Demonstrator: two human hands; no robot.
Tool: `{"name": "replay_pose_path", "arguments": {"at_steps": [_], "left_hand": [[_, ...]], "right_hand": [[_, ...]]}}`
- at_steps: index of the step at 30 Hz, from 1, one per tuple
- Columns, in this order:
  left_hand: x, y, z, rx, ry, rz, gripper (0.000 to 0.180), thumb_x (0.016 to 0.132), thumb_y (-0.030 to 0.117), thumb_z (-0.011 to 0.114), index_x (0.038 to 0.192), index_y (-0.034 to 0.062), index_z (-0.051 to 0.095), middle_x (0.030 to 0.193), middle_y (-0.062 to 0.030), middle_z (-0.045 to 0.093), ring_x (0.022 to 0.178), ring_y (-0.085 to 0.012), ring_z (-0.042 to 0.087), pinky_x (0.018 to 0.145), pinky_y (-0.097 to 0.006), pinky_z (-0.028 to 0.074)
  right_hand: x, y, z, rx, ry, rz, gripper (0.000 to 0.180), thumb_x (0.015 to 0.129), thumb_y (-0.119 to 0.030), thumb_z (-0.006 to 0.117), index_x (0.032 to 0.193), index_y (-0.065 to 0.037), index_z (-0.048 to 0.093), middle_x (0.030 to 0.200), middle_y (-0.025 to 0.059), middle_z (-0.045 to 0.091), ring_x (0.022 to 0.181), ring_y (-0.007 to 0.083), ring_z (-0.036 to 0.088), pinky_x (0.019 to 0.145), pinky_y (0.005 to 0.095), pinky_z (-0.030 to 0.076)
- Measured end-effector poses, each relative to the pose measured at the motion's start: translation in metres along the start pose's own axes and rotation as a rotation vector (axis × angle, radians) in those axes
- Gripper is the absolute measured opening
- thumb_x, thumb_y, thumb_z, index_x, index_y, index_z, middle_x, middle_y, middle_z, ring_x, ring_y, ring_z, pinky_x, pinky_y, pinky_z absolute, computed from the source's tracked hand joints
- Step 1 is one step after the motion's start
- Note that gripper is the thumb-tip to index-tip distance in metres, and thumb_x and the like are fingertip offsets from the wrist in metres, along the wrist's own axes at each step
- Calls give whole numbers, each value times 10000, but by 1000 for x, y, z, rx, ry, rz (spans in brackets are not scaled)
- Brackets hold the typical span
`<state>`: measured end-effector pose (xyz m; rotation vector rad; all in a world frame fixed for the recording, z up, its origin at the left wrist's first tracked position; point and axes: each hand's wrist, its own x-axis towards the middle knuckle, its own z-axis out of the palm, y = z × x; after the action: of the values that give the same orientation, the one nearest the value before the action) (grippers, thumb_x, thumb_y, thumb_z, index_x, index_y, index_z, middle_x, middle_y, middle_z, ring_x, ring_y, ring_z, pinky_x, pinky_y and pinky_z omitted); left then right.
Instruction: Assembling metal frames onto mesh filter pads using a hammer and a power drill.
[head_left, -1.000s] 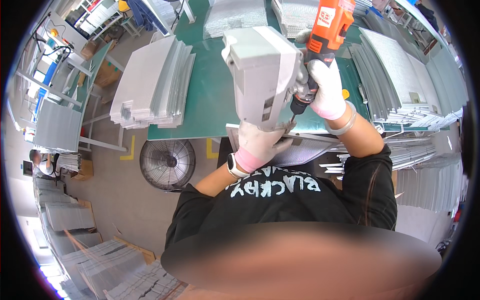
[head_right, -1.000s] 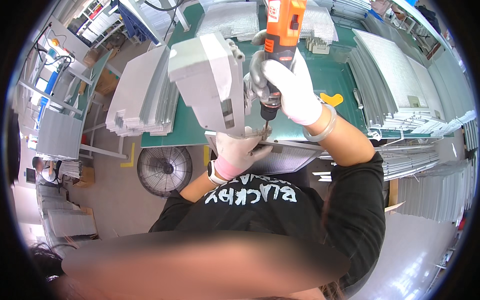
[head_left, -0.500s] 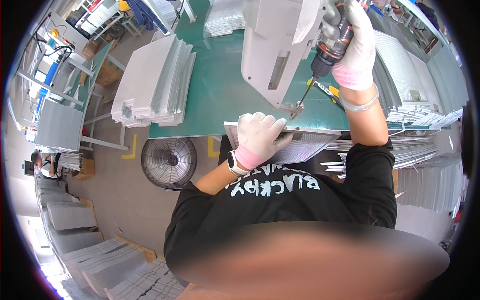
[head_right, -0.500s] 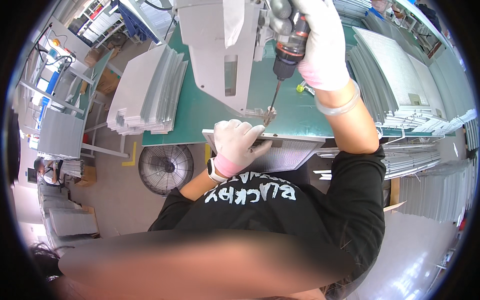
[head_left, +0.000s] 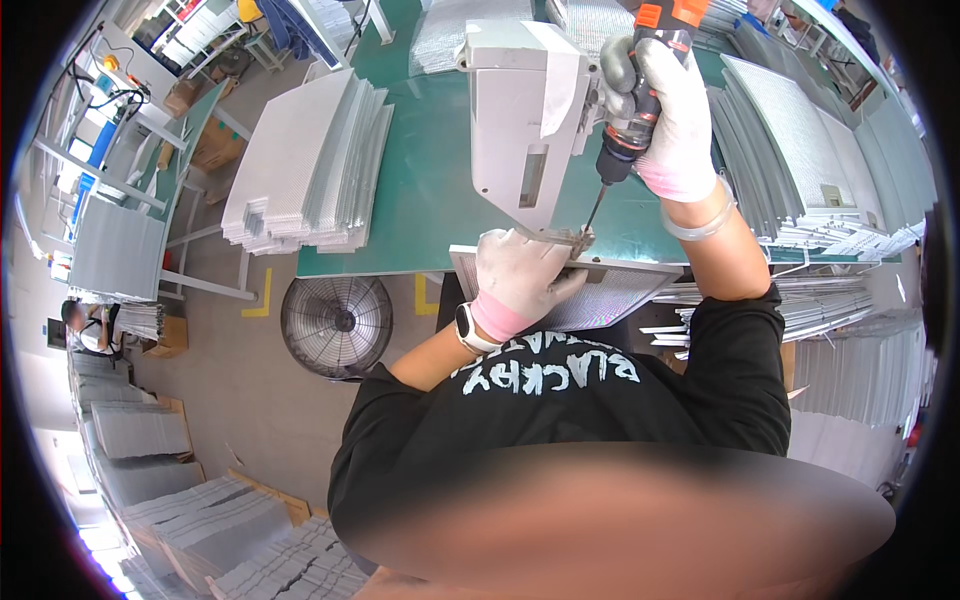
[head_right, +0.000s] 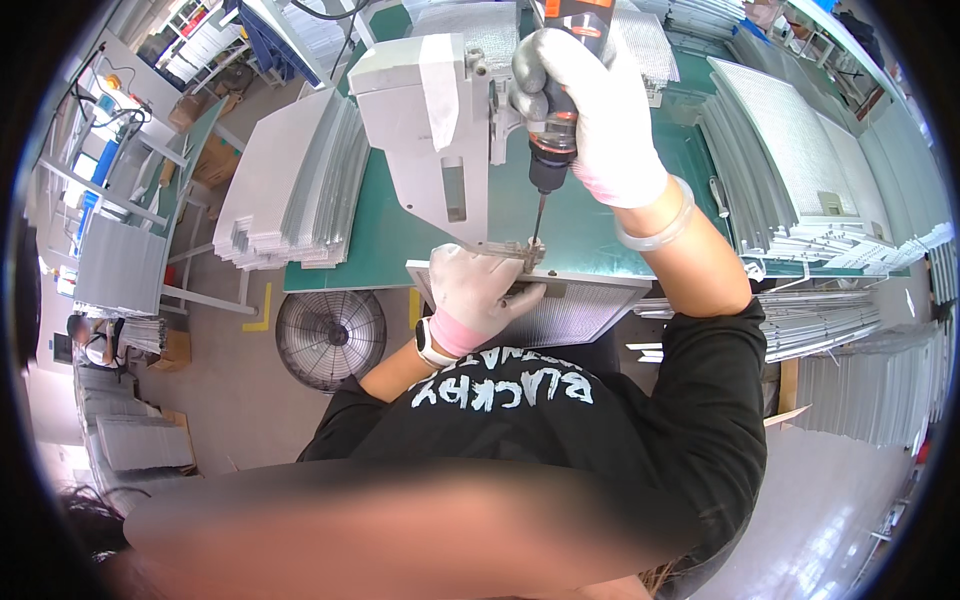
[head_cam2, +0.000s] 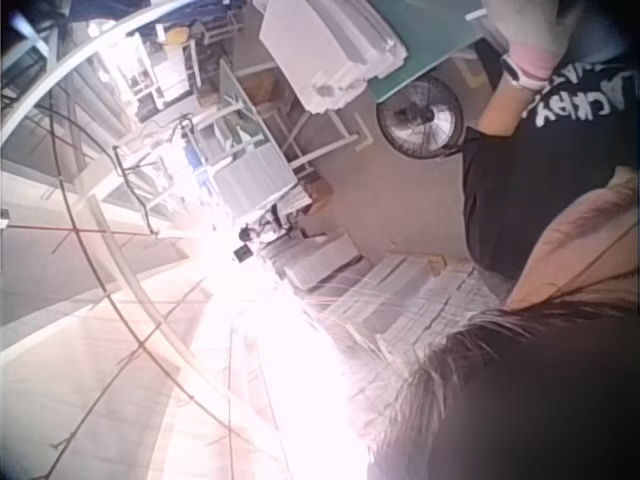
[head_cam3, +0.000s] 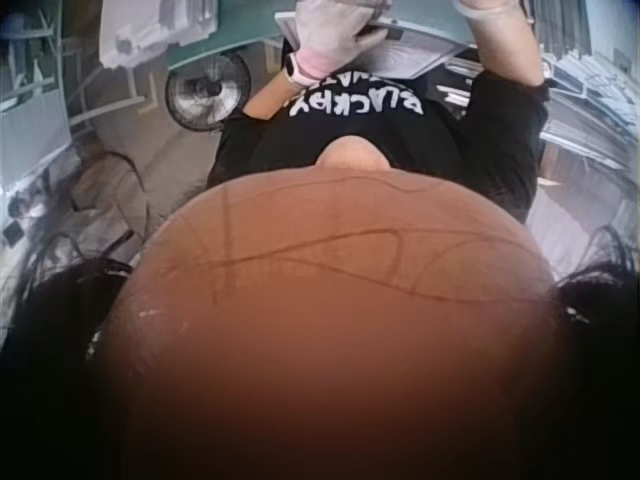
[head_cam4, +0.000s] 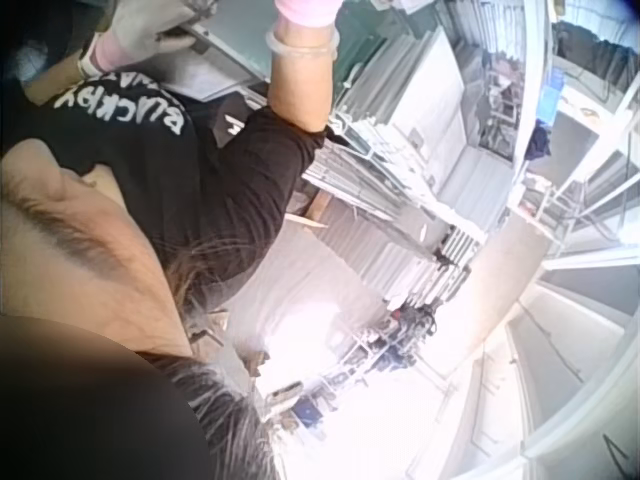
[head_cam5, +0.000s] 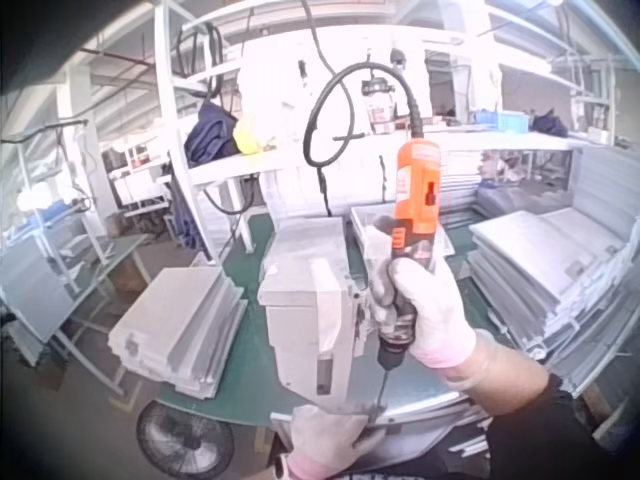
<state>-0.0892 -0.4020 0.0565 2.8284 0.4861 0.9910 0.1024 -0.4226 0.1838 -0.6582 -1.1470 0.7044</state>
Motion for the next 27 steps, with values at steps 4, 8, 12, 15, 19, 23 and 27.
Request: {"name": "replay_pose_path", "arguments": {"at_steps": [4, 8, 12, 15, 19, 23, 27], "left_hand": [[1, 2, 5, -37, 57, -33, 263, 653, 329, 784, 815, 139, 702, 691, -14, 632, 603, -242, 608, 565, -410, 416], [-3, 3, 4, -90, 54, 49, 409, 673, 317, 765, 1059, 193, 714, 915, -26, 654, 764, -240, 644, 633, -392, 496], [-8, 5, 4, -79, -15, 10, 406, 683, 338, 762, 1071, 226, 719, 1024, -31, 644, 925, -252, 632, 729, -438, 498], [-12, 7, 9, -82, -15, -10, 390, 690, 348, 758, 1064, 240, 720, 1049, -20, 640, 966, -245, 620, 746, -450, 494], [-16, 6, 13, -91, -19, -52, 373, 705, 362, 747, 1062, 257, 721, 1087, -10, 635, 1000, -239, 604, 752, -454, 489], [-16, 6, 11, -91, -9, -48, 382, 717, 366, 737, 1082, 254, 719, 1094, -11, 630, 1007, -242, 601, 751, -448, 489], [-4, 8, 0, -22, -98, -37, 344, 719, 358, 738, 1007, 175, 696, 912, -10, 637, 872, -222, 624, 676, -416, 472]], "right_hand": [[-21, 15, 10, 51, -26, 71, 221, 949, -230, 567, 1058, -39, 546, 745, 34, 560, 579, 90, 507, 527, 231, 416], [-33, 24, 5, 161, -20, 139, 481, 932, -211, 577, 1339, -37, 391, 743, 36, 522, 560, 94, 480, 523, 232, 412], [-36, 26, 4, 151, -18, 90, 517, 911, -241, 597, 1334, -44, 375, 714, 29, 496, 538, 93, 466, 496, 224, 395], [-39, 27, 5, 148, -39, 86, 534, 893, -280, 616, 1313, -53, 376, 702, 31, 499, 521, 89, 463, 463, 221, 378], [-44, 28, 4, 149, -48, 61, 602, 863, -348, 671, 1301, -58, 377, 704, 32, 504, 513, 84, 459, 463, 218, 378], [-48, 28, 1, 149, -38, 67, 643, 849, -374, 706, 1307, -64, 379, 710, 28, 509, 506, 84, 459, 460, 221, 381], [-27, 12, -2, 148, 57, 116, 407, 931, -313, 615, 1227, -71, 477, 792, 32, 563, 601, 105, 530, 503, 231, 418]]}}
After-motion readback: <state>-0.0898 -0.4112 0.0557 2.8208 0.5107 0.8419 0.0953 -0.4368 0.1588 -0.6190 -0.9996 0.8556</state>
